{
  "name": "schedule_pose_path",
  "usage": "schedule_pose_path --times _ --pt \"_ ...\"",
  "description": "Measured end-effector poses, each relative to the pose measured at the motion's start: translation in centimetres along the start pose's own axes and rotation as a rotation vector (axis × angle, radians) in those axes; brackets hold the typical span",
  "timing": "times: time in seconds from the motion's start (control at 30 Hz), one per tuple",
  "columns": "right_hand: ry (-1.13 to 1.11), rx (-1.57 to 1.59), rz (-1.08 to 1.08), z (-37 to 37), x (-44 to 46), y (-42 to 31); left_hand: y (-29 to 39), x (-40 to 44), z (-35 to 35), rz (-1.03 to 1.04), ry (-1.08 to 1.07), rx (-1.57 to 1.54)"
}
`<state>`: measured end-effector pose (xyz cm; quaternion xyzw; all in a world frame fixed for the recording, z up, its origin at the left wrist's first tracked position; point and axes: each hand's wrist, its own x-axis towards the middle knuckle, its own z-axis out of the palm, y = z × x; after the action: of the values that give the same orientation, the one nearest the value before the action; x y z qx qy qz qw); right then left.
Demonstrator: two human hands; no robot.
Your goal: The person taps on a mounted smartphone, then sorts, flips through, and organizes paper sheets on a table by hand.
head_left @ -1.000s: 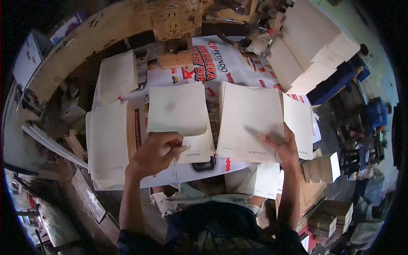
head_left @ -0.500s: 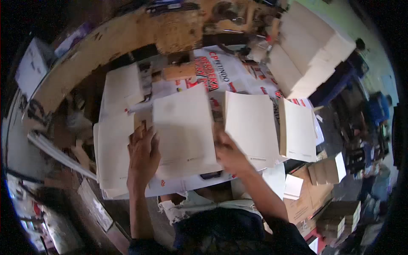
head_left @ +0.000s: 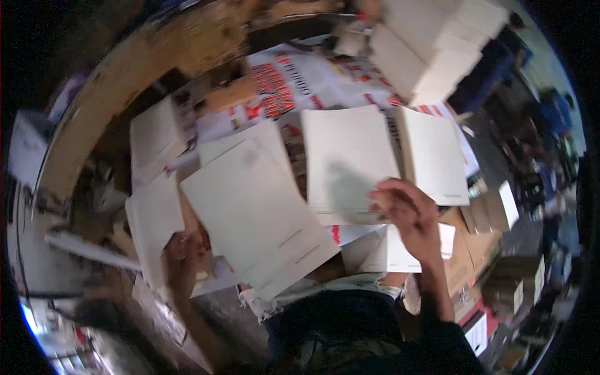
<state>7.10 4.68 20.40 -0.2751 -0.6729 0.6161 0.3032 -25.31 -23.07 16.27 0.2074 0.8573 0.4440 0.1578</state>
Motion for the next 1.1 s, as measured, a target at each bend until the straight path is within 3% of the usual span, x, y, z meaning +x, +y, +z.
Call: schedule_pose_path --times 0.03,0.07,0.13,0.23,0.33,0.4,0.43,0.57,0.6,0.67,1.0,1.07,1.1 --pt "0.033 -0.018 0.005 -0.1 -0.2 0.4 0.7 -0.1 1.0 0.094 -0.014 0.242" --pt "0.079 -0.038 0.009 -0.1 -0.4 0.7 3.4 -1.0 2.8 0.169 0.012 0.112" --pt "0.124 -0.077 0.027 -0.6 -0.5 0.6 5.1 -1.4 3.3 0.115 0.046 0.102" --pt "0.264 -0.185 -0.053 -3.6 -1.4 0.5 4.8 -1.0 2.6 0.227 0.179 -0.103" --pt "0.423 -0.244 -0.008 -4.9 -2.0 -0.6 5.3 -0.5 2.2 0.199 0.130 -0.019" --pt "0.186 -0.581 -0.227 -3.8 -2.5 -1.2 5.6 0.2 3.1 0.231 0.172 0.110" --pt "0.041 -0.648 -0.195 -2.4 -2.8 -1.7 6.0 0.2 3.6 0.229 0.152 0.116" --pt "-0.580 -0.815 -0.593 3.4 -2.1 -1.0 6.6 0.4 4.3 0.216 0.138 0.181" --pt "-0.572 -0.813 -0.598 4.8 -1.5 -0.8 6.4 0.6 4.3 0.233 0.153 0.209" --pt "-0.715 -0.880 -0.807 7.7 -0.1 -0.1 6.2 0.6 4.4 0.239 0.169 0.198" --pt "-0.588 -1.032 -0.956 14.2 2.7 2.2 5.4 0.0 3.3 0.229 0.092 0.106" --pt "-0.512 -0.802 -0.976 14.1 1.7 3.0 6.3 -1.1 3.0 0.189 0.124 0.113" --pt "-0.537 -0.744 -0.991 13.4 1.3 2.2 6.1 -1.1 3.4 0.292 0.207 0.072"
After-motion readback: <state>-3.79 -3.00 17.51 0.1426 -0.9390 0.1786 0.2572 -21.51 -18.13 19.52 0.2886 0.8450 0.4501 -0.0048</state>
